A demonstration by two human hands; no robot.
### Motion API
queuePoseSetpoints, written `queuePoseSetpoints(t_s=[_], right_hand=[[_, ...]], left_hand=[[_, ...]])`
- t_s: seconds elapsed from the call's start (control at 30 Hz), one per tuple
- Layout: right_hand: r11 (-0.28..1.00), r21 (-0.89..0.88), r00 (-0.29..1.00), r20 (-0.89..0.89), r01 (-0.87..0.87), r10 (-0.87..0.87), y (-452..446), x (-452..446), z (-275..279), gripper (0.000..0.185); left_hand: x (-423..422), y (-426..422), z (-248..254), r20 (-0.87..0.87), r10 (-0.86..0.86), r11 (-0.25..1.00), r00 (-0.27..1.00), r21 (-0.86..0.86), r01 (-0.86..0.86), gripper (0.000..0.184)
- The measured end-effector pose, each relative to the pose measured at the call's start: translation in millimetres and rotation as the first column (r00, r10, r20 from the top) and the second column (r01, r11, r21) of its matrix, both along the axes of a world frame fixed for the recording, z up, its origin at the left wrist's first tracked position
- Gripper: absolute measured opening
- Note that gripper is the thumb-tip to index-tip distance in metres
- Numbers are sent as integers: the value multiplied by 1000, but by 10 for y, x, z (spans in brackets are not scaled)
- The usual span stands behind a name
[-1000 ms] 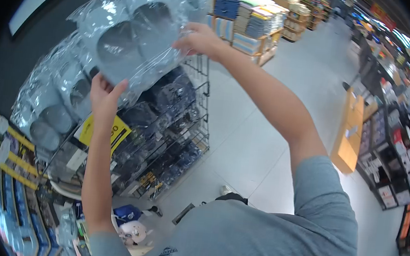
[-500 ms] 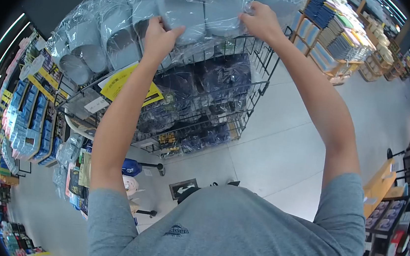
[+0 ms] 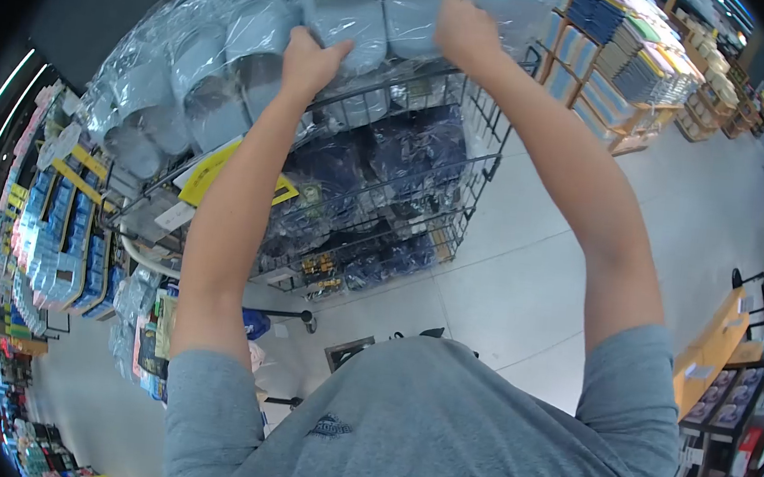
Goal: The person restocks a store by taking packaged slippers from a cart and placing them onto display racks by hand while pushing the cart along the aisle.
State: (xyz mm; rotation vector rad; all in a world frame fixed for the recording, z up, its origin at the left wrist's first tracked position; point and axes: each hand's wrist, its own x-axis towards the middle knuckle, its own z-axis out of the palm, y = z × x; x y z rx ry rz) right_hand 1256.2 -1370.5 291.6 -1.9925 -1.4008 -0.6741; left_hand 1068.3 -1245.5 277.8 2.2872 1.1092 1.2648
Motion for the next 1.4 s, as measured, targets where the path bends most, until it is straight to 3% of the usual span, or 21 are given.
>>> queuePoseSetpoints(t_s=[0.1, 0.13, 0.2, 0.27, 0.4, 0.43, 0.5, 0.53, 0.57, 0.6, 0.67, 0.7, 0.77, 0.9, 0.97, 1.4], right_hand=[[994, -76, 995, 57, 81, -76, -3, 0, -113, 41], [995, -65, 991, 113, 82, -75, -11, 2, -202, 43], [994, -94, 998, 21, 61, -59, -84, -26, -272, 46], [999, -43, 998, 64, 28, -25, -114, -10, -367, 34], [999, -27, 998, 61, 35, -33, -313, -93, -305, 32], [997, -44, 988, 143, 59, -53, -410, -181, -249, 34], [994, -52, 972, 219, 95, -82, -549, -394, -129, 35], [999, -46, 966, 258, -7, 19, -605, -507, -37, 37], [993, -49, 947, 299, -109, 118, -641, -552, 29, 38], [994, -50, 948, 300, -97, 107, -611, -551, 73, 38], [941, 219, 917, 362, -259, 169, -422, -563, 152, 53], [943, 217, 918, 362, -253, 163, -320, -545, 173, 53], [908, 391, 956, 292, -150, 32, -115, -476, 189, 62], [906, 400, 964, 266, -137, 29, 67, -356, 30, 69], [935, 332, 957, 289, -127, 27, 22, -341, -19, 70], [957, 143, 938, 277, -253, 207, -274, -154, 31, 80]], left_hand=[[14, 225, -207, -45, -132, 991, 990, -40, 130, 59], [7, 174, -183, -47, -235, 937, 971, -277, 213, 56], [-85, -35, -97, -32, -335, 902, 942, -300, 311, 56], [-178, -205, -28, -75, -396, 855, 915, -393, 338, 56], [-356, -241, 86, -224, -489, 777, 843, -551, 304, 41], [-413, -239, 96, -221, -508, 772, 833, -545, 327, 41], [-569, -221, 131, -545, -423, 906, 724, -232, 354, 37], [-616, -247, 178, -546, -427, 904, 721, -224, 365, 37], [-652, -303, 226, -476, -326, 920, 817, 37, 389, 37], [-657, -367, 284, -367, -248, 885, 897, 290, 364, 37], [-519, -501, 548, -254, -147, 626, 956, 724, 289, 42], [-413, -478, 598, -255, -154, 626, 955, 723, 294, 42], [-222, -415, 697, -218, -107, 522, 970, 818, 241, 51], [45, -225, 394, -257, -123, 594, 959, 755, 279, 62], [82, -280, 316, -178, -164, 611, 970, 754, 241, 68], [257, -421, 206, -133, -54, 665, 990, 734, 135, 70]])
